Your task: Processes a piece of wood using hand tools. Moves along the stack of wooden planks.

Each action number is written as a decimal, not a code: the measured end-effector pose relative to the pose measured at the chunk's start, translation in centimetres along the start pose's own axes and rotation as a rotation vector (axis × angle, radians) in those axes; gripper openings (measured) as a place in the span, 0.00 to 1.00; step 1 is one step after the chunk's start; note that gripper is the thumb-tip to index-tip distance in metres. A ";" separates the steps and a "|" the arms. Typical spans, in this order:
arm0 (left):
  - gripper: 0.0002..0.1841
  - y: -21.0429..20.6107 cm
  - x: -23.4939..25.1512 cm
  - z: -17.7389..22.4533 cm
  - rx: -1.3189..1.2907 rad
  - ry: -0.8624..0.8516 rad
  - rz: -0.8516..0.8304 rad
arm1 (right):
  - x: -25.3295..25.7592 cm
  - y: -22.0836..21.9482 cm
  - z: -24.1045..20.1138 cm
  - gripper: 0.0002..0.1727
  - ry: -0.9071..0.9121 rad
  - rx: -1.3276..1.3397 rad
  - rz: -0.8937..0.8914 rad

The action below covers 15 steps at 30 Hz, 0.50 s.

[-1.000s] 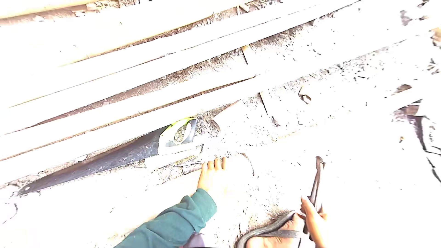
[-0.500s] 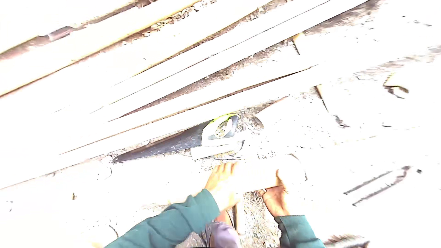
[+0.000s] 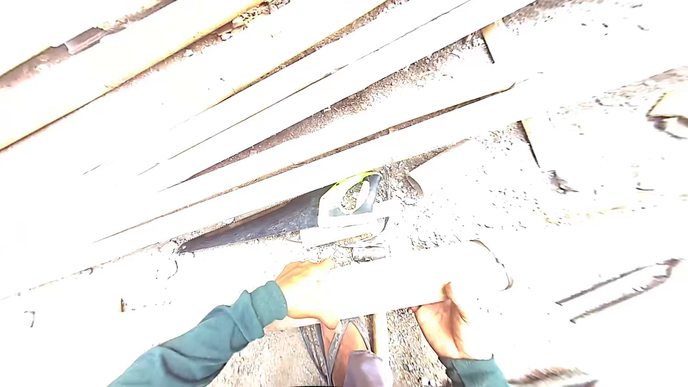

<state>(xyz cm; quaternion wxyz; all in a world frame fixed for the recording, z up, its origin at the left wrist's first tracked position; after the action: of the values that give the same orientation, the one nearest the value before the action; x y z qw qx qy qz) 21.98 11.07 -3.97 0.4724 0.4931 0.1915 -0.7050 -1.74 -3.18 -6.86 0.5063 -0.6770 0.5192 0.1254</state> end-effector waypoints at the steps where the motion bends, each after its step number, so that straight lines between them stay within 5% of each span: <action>1: 0.50 0.6 -0.2 0.2 -0.046 -0.015 -0.054 | -0.8 -0.4 -0.4 0.32 0.010 -0.029 0.046; 6: 0.27 2.3 -0.9 1.4 -0.554 -0.187 -0.514 | -4.2 -1.5 -2.4 0.25 0.165 -0.046 -0.014; 10: 0.31 1.5 0.7 2.1 -0.761 -0.153 -0.835 | -5.1 -2.3 -3.5 0.22 0.244 0.060 -0.031; 13: 0.33 0.9 1.8 2.8 -0.824 -0.199 -0.897 | -4.9 -2.4 -4.3 0.25 0.245 0.077 0.113; 15: 0.32 1.6 1.4 3.1 -0.765 -0.185 -0.791 | -4.5 -2.5 -4.5 0.25 0.230 0.059 0.161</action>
<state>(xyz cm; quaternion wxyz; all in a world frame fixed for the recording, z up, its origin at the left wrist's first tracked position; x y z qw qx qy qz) 21.60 7.34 -3.49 0.3319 0.1130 0.5618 -0.7493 -3.20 -4.39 -0.31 0.4515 -0.6278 0.6300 0.0717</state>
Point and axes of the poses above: each hand's wrist, its own x-axis towards the middle knuckle, its own y-axis out of the back of the hand, z = x × y, the point moved 3 cm from there along x, towards the middle knuckle, and after that the axes turned 4 degrees about -x, right-handed, at the moved point
